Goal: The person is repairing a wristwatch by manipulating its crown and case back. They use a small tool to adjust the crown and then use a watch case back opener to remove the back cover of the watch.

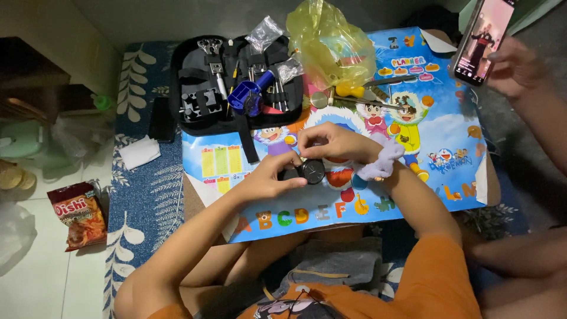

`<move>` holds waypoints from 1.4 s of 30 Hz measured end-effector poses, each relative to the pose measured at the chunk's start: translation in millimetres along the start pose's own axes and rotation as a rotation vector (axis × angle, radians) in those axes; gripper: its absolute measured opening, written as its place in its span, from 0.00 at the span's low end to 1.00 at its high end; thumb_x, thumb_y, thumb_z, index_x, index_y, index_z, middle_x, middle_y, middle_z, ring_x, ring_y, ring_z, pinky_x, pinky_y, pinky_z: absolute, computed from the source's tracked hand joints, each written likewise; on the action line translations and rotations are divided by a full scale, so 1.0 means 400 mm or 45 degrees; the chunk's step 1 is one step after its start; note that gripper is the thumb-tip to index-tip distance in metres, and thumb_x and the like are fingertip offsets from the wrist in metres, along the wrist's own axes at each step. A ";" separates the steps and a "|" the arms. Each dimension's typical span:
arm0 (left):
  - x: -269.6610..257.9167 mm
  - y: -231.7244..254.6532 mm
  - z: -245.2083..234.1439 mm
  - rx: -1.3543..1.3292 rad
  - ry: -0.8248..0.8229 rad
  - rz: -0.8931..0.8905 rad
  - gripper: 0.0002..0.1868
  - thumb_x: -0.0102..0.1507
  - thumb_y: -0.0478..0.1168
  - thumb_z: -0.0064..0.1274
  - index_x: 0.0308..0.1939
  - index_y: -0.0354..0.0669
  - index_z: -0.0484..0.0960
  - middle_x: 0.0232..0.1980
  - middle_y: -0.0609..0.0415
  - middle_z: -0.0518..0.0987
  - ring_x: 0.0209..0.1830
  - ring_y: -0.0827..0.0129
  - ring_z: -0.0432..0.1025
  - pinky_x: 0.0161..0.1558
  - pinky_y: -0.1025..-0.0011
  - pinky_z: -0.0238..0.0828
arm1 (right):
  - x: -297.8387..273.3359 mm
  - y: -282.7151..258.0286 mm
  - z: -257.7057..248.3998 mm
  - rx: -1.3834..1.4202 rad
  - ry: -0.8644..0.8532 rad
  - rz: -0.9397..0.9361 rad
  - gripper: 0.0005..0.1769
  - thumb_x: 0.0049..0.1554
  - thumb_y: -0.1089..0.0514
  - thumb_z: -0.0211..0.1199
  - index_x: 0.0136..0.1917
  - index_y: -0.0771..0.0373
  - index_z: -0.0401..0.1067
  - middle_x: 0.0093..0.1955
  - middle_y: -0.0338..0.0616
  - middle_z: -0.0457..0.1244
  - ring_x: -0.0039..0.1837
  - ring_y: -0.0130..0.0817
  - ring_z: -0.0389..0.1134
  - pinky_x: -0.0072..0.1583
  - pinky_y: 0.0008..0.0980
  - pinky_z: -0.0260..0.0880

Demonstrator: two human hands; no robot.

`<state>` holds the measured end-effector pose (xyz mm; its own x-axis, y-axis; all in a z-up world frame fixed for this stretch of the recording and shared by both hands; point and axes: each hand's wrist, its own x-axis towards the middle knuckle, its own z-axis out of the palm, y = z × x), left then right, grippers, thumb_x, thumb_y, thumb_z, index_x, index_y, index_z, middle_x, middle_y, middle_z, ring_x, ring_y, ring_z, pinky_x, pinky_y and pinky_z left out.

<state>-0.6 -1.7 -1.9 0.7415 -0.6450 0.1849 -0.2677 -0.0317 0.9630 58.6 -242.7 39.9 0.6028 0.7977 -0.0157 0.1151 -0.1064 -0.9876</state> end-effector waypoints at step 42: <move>0.001 0.011 0.009 0.233 0.023 0.116 0.15 0.63 0.52 0.63 0.41 0.51 0.75 0.24 0.56 0.80 0.18 0.64 0.70 0.26 0.71 0.64 | -0.022 -0.085 -0.010 -0.229 0.014 0.020 0.08 0.55 0.63 0.69 0.50 0.61 0.80 0.42 0.40 0.72 0.42 0.28 0.66 0.50 0.32 0.68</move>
<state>-3.7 -4.8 1.7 0.7196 -0.6378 0.2746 -0.4401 -0.1130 0.8908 52.3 -248.5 74.3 0.6140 0.7888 -0.0279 0.2448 -0.2239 -0.9434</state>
